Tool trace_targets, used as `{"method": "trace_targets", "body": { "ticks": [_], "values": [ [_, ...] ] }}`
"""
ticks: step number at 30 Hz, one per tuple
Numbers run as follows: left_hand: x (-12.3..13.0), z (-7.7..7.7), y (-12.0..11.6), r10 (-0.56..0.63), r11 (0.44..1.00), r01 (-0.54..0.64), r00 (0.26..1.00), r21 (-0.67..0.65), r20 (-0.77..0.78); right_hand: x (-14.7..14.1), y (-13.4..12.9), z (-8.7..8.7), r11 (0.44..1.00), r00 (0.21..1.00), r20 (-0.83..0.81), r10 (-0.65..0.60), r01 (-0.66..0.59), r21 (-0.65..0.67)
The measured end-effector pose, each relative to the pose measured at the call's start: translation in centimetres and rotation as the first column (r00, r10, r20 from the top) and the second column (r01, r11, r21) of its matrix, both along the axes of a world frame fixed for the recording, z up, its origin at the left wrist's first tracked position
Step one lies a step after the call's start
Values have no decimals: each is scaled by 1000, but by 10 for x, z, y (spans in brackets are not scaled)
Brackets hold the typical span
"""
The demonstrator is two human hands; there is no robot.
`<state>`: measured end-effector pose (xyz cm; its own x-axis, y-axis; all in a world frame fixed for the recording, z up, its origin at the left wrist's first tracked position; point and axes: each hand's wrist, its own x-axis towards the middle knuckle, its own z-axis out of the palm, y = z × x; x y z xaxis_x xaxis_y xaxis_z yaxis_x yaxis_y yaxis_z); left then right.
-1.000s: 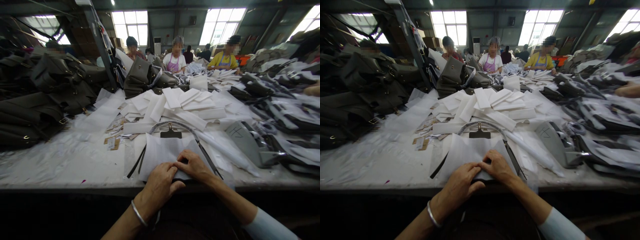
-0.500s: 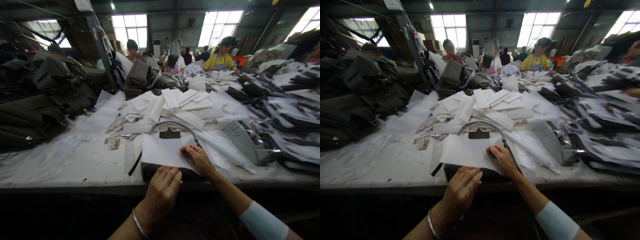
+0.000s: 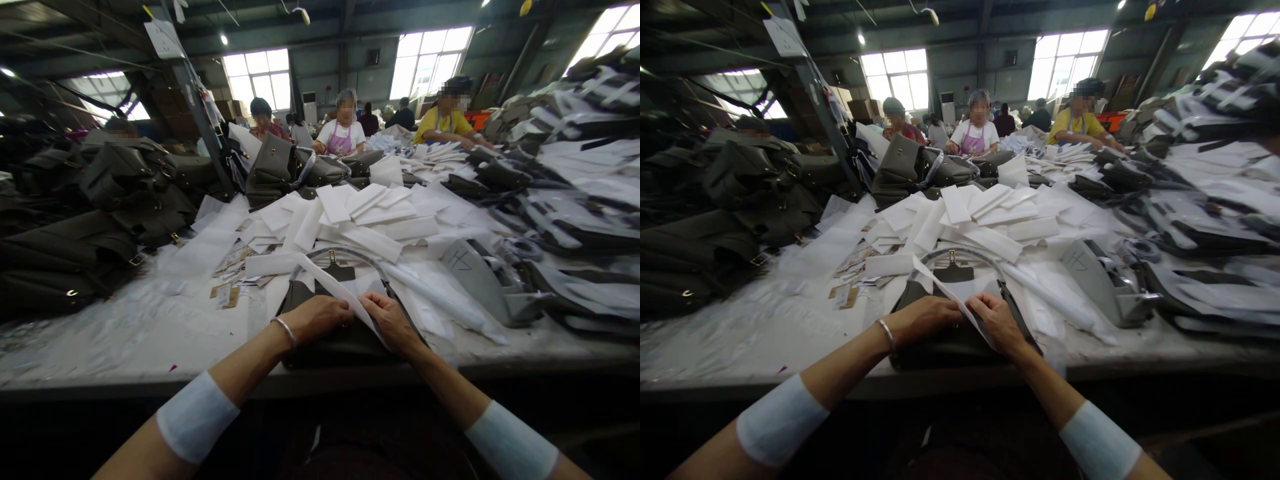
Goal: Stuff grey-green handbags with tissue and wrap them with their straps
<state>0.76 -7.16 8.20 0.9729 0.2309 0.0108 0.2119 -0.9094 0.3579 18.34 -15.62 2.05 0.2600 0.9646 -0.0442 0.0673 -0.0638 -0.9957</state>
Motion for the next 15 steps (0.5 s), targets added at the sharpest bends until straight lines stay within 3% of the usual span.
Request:
{"method": "trace_targets", "body": {
  "ticks": [5, 10, 15],
  "values": [
    [4, -6, 17, -99, 988, 97, 995, -120, -13, 3, 2, -5, 1000, 1000, -20, 18, -18, -1],
    [10, -13, 23, -81, 991, 75, 995, -111, -56, 5, 4, -16, 999, 997, -63, 36, -36, 1],
    [14, -8, 19, -73, 994, 61, 988, -93, -134, 3, 1, -12, 997, 998, 4, 70, -70, 13]
  ]
}}
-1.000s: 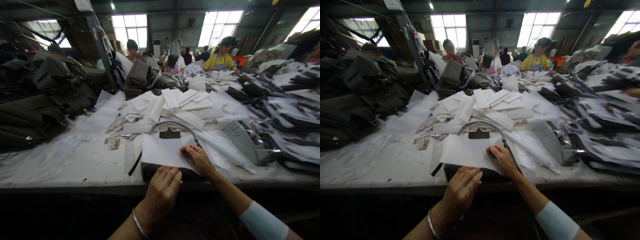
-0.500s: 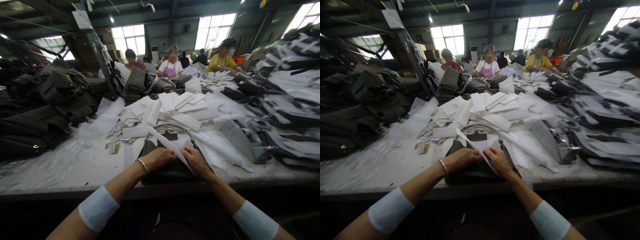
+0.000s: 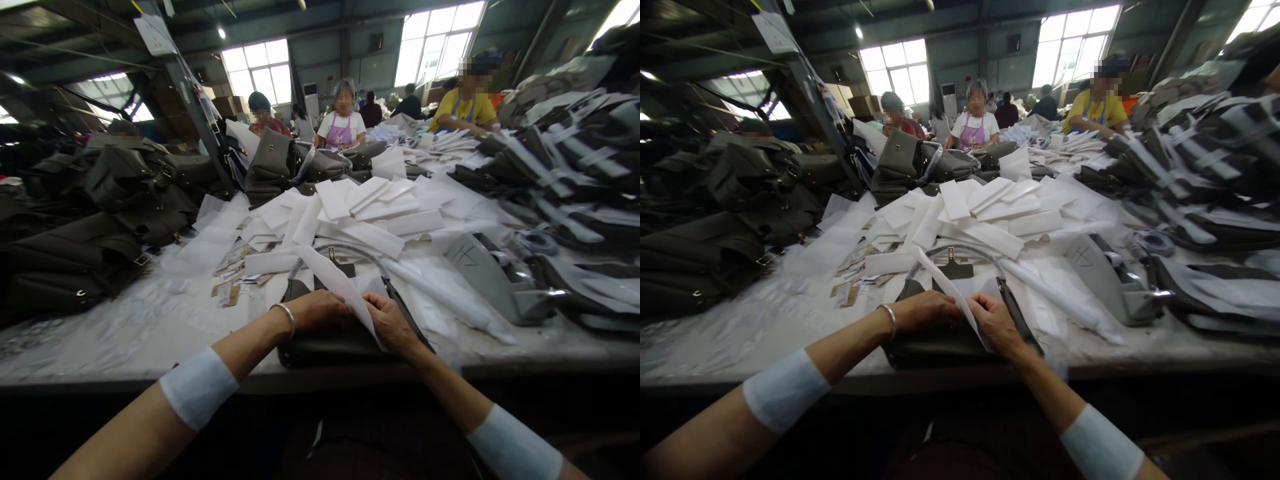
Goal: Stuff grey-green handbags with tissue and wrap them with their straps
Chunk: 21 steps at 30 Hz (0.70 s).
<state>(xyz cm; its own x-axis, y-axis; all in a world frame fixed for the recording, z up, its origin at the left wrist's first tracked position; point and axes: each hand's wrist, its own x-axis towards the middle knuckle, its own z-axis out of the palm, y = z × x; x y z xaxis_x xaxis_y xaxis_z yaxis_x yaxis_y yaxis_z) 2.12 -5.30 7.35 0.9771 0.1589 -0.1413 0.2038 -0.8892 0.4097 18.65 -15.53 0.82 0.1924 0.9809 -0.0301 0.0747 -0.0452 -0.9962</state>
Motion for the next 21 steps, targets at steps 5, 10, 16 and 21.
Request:
{"method": "trace_targets", "body": {
  "ticks": [5, 10, 16, 21],
  "values": [
    [-22, -5, -29, 177, 960, -194, 979, 203, 100, -5, -2, 1, 984, 984, 174, 37, -66, 164],
    [-62, -38, -74, 202, 853, -391, 857, 344, 473, -10, 0, -10, 935, 917, 383, 112, -228, 273],
    [-67, -28, -112, -19, 849, -347, 734, 399, 679, -12, 1, -16, 941, 860, 501, 92, -240, 238],
    [-39, -13, -95, 241, 792, -475, 820, 383, 519, -14, -1, -15, 935, 848, 529, 37, -216, 282]
  ]
}}
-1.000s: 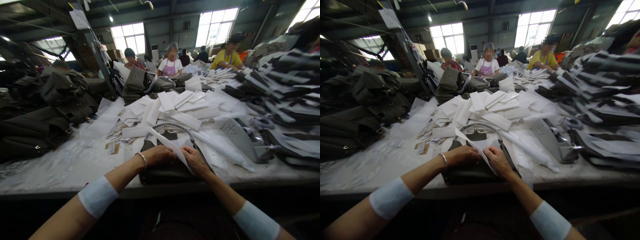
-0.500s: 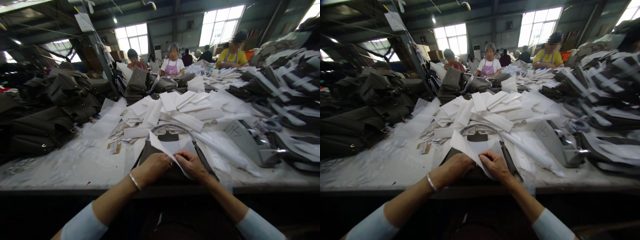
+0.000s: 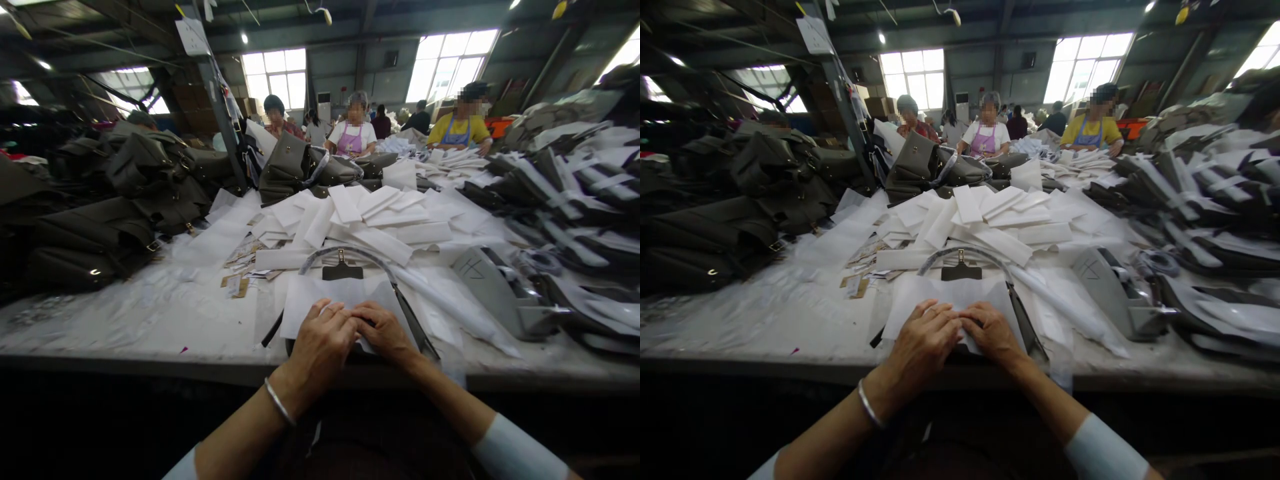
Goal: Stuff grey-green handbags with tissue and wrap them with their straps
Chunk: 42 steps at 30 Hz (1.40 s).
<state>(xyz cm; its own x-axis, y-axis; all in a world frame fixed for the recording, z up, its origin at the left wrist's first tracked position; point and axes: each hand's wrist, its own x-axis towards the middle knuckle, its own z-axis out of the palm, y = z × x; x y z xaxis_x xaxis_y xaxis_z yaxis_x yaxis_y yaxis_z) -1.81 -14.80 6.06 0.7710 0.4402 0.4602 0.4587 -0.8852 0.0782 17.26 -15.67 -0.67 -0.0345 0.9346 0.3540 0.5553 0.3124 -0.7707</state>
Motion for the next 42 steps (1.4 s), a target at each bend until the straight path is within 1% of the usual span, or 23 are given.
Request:
{"method": "trace_targets", "body": {
  "ticks": [1, 2, 4, 5, 9, 12, 14, 17, 19, 21, 23, 25, 28, 30, 32, 34, 36, 38, 40, 42],
  "values": [
    [5, -1, 6, 47, 996, -53, 996, -71, -81, 0, -1, 1, 999, 999, 3, -34, 34, 7],
    [9, -2, 11, 70, 987, -90, 986, -132, -152, 1, -1, 2, 998, 998, 7, -69, 69, 10],
    [14, -6, 18, 60, 973, -108, 972, -206, -226, 4, -1, 5, 995, 995, 24, -102, 102, -2],
    [14, -7, 20, 49, 971, -100, 973, -219, -224, 6, -1, 8, 995, 995, 35, -95, 96, -16],
    [11, -10, 19, 31, 969, -62, 991, -239, -130, 17, -1, 21, 994, 995, 87, -45, 54, -99],
    [9, -12, 20, 4, 960, -34, 994, -278, -110, 21, 0, 24, 991, 992, 123, -23, 39, -125],
    [9, -16, 21, -17, 951, -28, 990, -307, -142, 21, -1, 21, 993, 991, 132, -17, 32, -112],
    [11, -22, 21, -35, 944, -30, 981, -328, -190, 20, -2, 12, 997, 988, 150, -19, 30, -73],
    [13, -26, 20, -50, 942, -20, 978, -335, -201, 18, -3, 6, 999, 980, 201, -1, 12, -49],
    [14, -28, 19, -68, 939, -8, 976, -344, -209, 16, -3, 3, 999, 957, 288, 32, -22, -39],
    [14, -27, 18, -91, 937, 5, 969, -349, -231, 15, -3, 3, 998, 926, 372, 64, -52, -43],
    [13, -25, 18, -114, 940, 19, 958, -341, -262, 15, -3, 4, 997, 913, 400, 73, -58, -49],
    [13, -27, 18, -114, 949, 26, 957, -314, -268, 16, -3, 8, 996, 943, 324, 75, -57, -64],
    [12, -33, 18, -82, 953, 4, 966, -304, -245, 17, -3, 11, 995, 969, 237, 63, -43, -87],
    [11, -40, 17, -8, 949, -61, 976, -309, -217, 17, -2, 13, 992, 985, 165, 55, -35, -122],
    [9, -46, 15, 64, 941, -123, 979, -314, -192, 17, -2, 13, 988, 986, 146, 79, -57, -147],
    [7, -49, 14, 89, 943, -137, 982, -302, -168, 15, -1, 11, 986, 975, 189, 114, -88, -139],
    [6, -47, 13, 79, 958, -122, 983, -261, -168, 13, -2, 9, 988, 952, 279, 128, -98, -120],
    [6, -42, 12, 73, 974, -115, 976, -197, -207, 10, -3, 10, 990, 914, 387, 124, -86, -113],
    [8, -33, 13, 59, 981, -111, 954, -161, -295, 5, -3, 16, 990, 861, 495, 117, -63, -125]
  ]
}}
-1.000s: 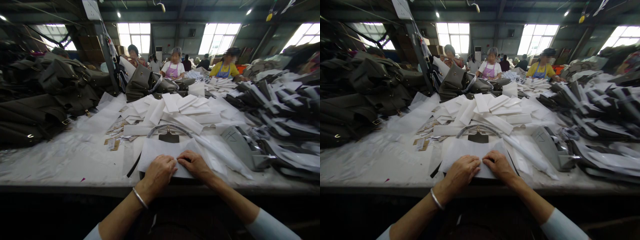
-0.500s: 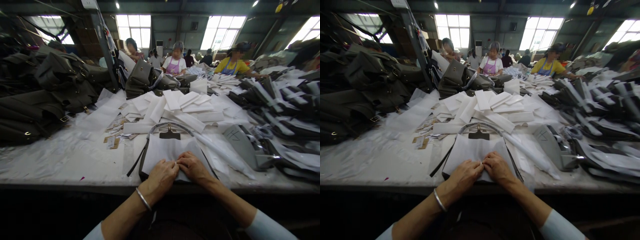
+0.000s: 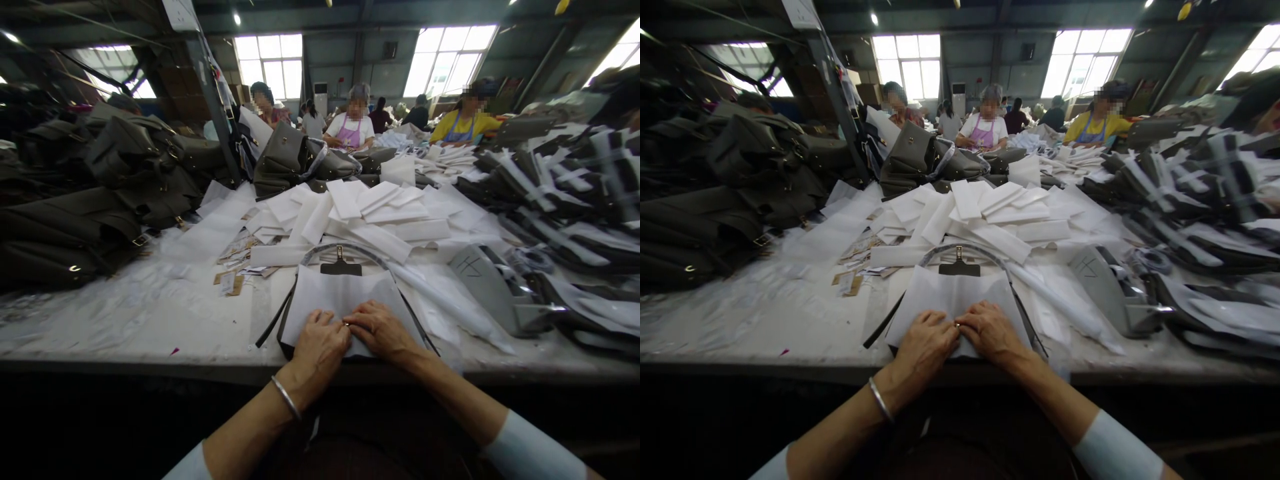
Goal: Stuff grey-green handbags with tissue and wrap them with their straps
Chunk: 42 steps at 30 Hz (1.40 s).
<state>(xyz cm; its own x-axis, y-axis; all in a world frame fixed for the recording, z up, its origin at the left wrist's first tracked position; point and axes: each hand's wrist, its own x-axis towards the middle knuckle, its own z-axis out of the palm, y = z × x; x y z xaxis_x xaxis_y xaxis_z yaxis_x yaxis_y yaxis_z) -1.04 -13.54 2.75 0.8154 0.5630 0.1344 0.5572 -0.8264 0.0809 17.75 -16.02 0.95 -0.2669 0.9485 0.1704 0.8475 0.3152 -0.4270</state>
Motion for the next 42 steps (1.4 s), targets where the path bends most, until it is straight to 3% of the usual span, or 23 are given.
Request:
{"method": "trace_targets", "body": {
  "ticks": [6, 10, 13, 20, 25, 28, 31, 33, 35, 38, 41, 42],
  "values": [
    [9, 36, 17, -87, 983, 46, 968, -176, -234, -19, 5, 29, 993, 959, 283, 6, 27, -111],
    [8, 48, 33, -101, 979, 53, 966, -199, -239, -22, 12, 29, 986, 971, 236, -48, 84, -145],
    [4, 37, 32, -54, 985, 24, 984, -170, -172, -23, 12, 20, 982, 982, 157, -108, 130, -135],
    [1, -19, 8, 129, 991, -131, 991, 32, 46, -31, -3, 2, 989, 977, 172, -122, 106, 104],
    [-5, -33, 17, 175, 982, -183, 971, 37, 165, -26, -6, -8, 988, 993, 62, -98, 90, 128],
    [-5, -34, 22, 159, 987, -158, 979, -20, 127, -20, -2, 3, 996, 994, 75, -85, 83, 30],
    [-3, -34, 22, 158, 987, -154, 981, -39, 109, -20, 11, 31, 992, 996, 87, -19, 30, -125],
    [-1, -34, 21, 160, 986, -155, 981, -55, 113, -24, 23, 46, 990, 996, 87, -27, 39, -138],
    [-2, -34, 20, 141, 989, -134, 981, -62, 136, -26, 34, 47, 995, 994, 103, -36, 45, -88],
    [-7, -32, 17, 114, 993, -106, 977, -52, 183, -14, 41, 15, 999, 992, 121, 43, -45, 6],
    [-14, -31, 12, 211, 977, -211, 942, -25, 260, 14, 50, -44, 968, 997, 58, 41, -54, 245],
    [-15, -31, 11, 229, 970, -243, 935, 15, 271, 23, 56, -61, 941, 995, 40, 96, -103, 323]
  ]
}}
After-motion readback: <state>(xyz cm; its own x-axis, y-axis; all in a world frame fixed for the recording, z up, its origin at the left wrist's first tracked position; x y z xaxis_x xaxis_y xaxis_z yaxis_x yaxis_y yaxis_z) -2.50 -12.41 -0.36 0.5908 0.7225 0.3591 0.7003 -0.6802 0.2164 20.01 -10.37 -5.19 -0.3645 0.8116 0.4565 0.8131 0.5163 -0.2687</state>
